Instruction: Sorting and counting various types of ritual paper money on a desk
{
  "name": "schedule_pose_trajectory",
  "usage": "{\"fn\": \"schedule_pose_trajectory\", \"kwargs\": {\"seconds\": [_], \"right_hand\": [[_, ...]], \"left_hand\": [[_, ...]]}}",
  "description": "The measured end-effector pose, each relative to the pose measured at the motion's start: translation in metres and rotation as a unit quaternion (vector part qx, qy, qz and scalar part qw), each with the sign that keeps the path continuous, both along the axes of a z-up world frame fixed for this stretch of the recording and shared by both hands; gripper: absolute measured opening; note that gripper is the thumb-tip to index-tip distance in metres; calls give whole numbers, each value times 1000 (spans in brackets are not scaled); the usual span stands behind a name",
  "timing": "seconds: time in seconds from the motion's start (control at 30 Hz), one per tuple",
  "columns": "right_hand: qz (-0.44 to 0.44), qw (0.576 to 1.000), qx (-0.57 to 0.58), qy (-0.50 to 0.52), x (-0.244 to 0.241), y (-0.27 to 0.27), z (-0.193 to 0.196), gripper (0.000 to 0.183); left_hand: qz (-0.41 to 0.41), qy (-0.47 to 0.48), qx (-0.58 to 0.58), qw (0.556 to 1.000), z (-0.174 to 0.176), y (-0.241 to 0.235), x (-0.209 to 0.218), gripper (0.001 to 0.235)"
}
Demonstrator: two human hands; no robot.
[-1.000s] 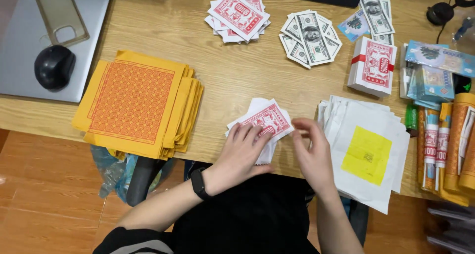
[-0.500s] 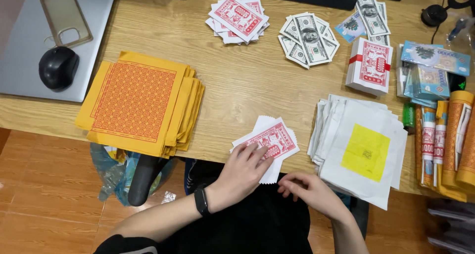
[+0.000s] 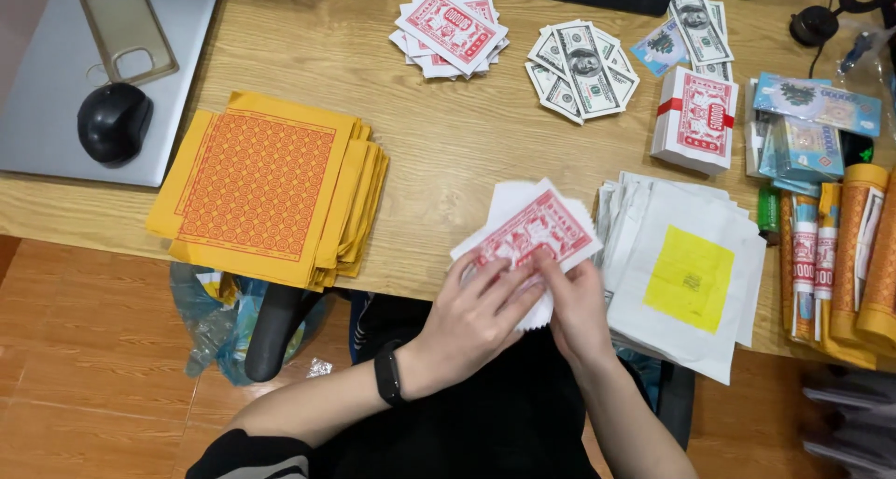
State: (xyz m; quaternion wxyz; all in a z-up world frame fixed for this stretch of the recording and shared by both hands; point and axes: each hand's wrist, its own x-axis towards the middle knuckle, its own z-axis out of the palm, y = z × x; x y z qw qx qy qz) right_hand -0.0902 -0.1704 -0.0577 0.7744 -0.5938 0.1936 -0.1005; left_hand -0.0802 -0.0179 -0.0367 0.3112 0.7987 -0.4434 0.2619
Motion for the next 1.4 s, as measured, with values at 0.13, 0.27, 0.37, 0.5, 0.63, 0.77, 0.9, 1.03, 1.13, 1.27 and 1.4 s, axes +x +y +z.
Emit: {"fn": "schedule_pose_trajectory", "kwargs": {"seconds": [0.13,0.27,0.37,0.5,0.63,0.77,0.9,1.03,1.13,1.27,1.4], "right_hand": [[-69,996,-17,-46,15,-19,14,22],[-71,993,20,-87,12,-21,37,19],[-67,992,7,-104,6,-22,45,19],[-58,991,-1,-123,-1,-27,41,23],[-67,991,-8,-115,-6,-28,42,25],[-57,991,1,-119,-8,-30,37,27],[-50,991,9,-122,-8,-29,35,30],[-54,992,15,-116,-9,-27,35,29],[-57,992,13,-116,-9,-28,31,28],[-52,992,24,-113,-9,-30,26,29],[-47,993,18,-109,-9,-26,36,29]], "left_hand": [[-38,79,-91,992,37,12,9,36],[-37,235,-255,937,66,18,48,31],[-61,347,-325,878,74,9,69,34],[-124,430,-347,824,81,-2,72,33],[-125,454,-361,805,74,-6,70,35],[-159,514,-373,756,73,-4,69,30],[-174,526,-371,745,76,-2,68,22],[-180,540,-367,736,66,-5,71,20],[-183,535,-364,741,68,-5,71,20],[-188,543,-372,729,67,-6,70,21],[-199,542,-379,723,66,-4,71,25]]}}
